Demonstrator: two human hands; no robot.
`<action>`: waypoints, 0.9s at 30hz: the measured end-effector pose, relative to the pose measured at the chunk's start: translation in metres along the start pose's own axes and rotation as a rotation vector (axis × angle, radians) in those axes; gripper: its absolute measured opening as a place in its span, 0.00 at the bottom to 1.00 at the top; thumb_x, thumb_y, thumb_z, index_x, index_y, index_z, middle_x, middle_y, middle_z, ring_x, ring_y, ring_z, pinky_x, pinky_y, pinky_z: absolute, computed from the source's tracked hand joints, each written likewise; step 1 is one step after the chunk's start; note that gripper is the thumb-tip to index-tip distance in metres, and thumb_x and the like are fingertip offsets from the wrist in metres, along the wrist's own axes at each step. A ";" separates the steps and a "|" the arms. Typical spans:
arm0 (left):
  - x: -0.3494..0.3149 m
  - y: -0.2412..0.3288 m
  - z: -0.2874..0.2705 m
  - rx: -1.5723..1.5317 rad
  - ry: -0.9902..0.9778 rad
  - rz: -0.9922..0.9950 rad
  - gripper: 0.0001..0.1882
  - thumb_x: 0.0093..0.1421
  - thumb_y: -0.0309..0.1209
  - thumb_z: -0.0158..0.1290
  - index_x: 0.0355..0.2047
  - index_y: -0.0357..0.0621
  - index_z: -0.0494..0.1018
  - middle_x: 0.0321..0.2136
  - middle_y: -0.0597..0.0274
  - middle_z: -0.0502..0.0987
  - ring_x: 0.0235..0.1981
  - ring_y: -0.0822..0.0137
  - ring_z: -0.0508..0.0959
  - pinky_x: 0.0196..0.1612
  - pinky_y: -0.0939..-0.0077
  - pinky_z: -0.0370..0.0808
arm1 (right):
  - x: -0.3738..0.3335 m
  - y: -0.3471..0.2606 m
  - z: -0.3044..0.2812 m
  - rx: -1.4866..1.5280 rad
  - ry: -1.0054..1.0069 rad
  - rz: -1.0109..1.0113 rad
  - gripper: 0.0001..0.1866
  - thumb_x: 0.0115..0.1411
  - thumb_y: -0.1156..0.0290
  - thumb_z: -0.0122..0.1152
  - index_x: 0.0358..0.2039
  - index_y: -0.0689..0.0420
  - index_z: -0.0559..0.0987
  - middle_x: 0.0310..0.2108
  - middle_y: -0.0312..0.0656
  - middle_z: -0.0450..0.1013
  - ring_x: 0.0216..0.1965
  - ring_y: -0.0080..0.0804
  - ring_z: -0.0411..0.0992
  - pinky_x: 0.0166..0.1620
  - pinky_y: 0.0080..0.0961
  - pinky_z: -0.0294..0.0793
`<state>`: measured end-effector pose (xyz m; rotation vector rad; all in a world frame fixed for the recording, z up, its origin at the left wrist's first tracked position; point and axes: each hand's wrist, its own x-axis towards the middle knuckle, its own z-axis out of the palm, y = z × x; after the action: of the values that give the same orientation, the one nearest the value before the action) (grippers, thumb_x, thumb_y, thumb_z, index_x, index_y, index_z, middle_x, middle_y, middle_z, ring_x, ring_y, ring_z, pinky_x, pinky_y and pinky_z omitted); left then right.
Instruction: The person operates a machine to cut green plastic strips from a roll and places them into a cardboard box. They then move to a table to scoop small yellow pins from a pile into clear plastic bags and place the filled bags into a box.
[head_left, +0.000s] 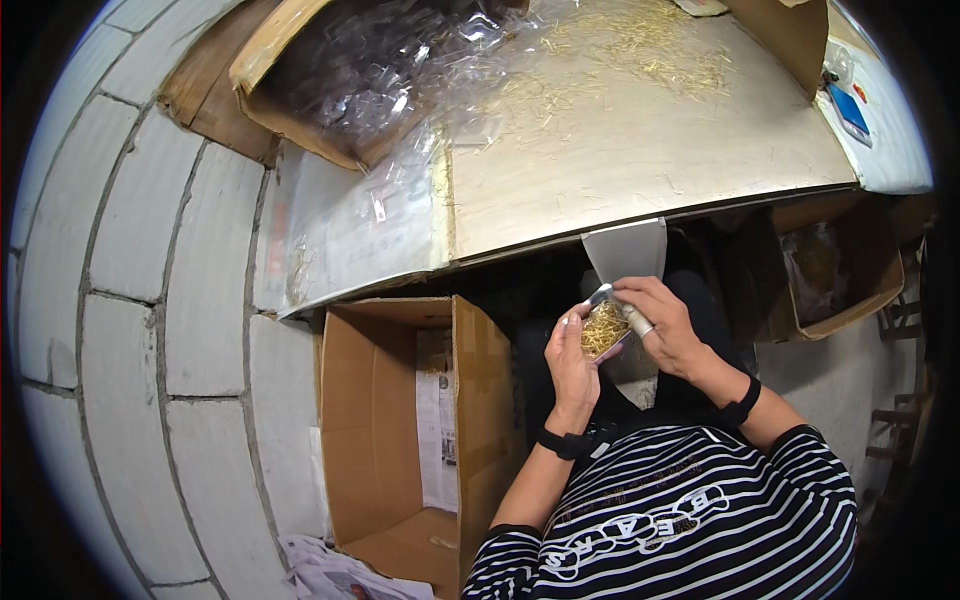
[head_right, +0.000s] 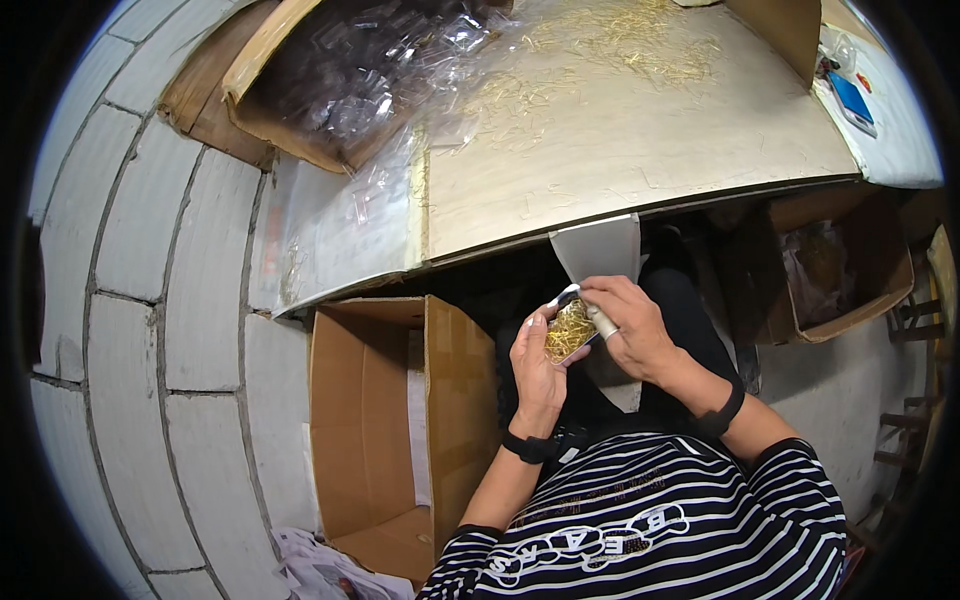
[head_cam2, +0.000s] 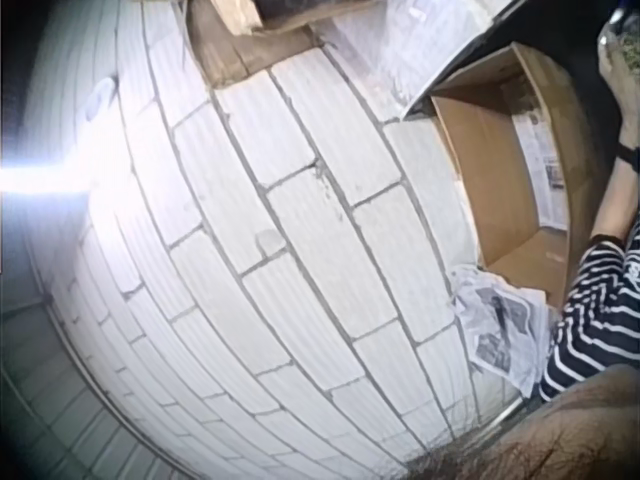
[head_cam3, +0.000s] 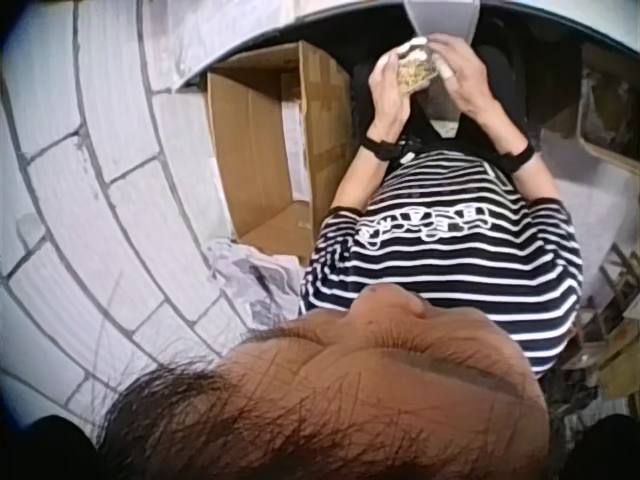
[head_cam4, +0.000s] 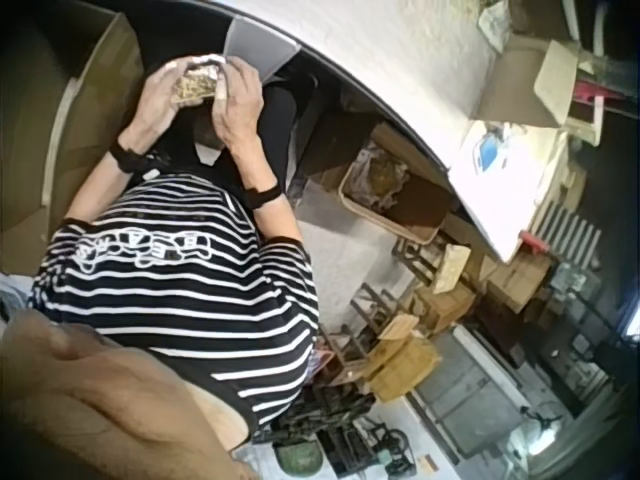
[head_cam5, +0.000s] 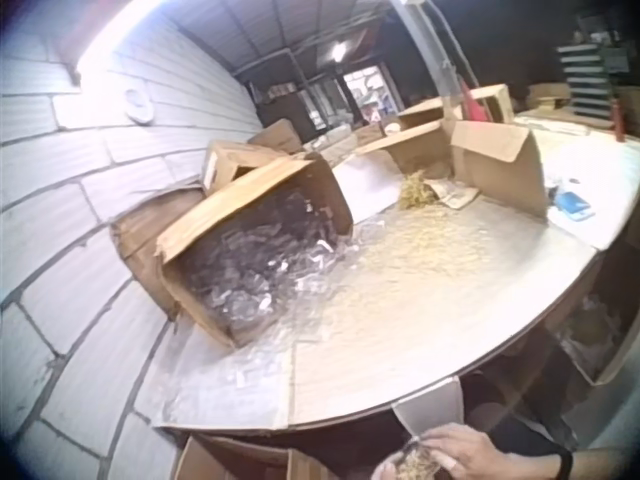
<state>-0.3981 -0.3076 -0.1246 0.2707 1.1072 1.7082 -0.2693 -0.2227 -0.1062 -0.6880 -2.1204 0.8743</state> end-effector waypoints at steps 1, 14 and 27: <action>-0.001 0.002 0.003 -0.007 0.004 0.003 0.16 0.66 0.37 0.40 0.45 0.37 0.67 0.38 0.58 0.74 0.34 0.67 0.79 0.28 0.72 0.82 | -0.001 0.000 0.000 0.038 0.036 0.030 0.15 0.51 0.79 0.53 0.41 0.62 0.75 0.46 0.48 0.70 0.49 0.45 0.67 0.50 0.36 0.66; 0.005 -0.002 -0.007 -0.056 -0.001 0.040 0.17 0.68 0.37 0.36 0.44 0.36 0.67 0.40 0.57 0.74 0.38 0.70 0.76 0.40 0.77 0.76 | -0.005 -0.023 0.007 -0.543 -0.437 -0.226 0.33 0.54 0.59 0.56 0.57 0.64 0.63 0.60 0.50 0.57 0.64 0.40 0.52 0.63 0.49 0.45; -0.004 0.079 -0.032 0.051 0.034 0.086 0.23 0.67 0.43 0.34 0.47 0.35 0.66 0.40 0.52 0.74 0.37 0.62 0.79 0.30 0.69 0.82 | 0.030 -0.014 -0.030 -0.187 0.108 -0.090 0.22 0.59 0.71 0.51 0.53 0.65 0.66 0.54 0.53 0.64 0.58 0.51 0.60 0.58 0.37 0.61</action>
<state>-0.4664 -0.3308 -0.0799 0.3264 1.1806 1.7674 -0.2665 -0.1996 -0.0679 -0.7119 -2.1352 0.5821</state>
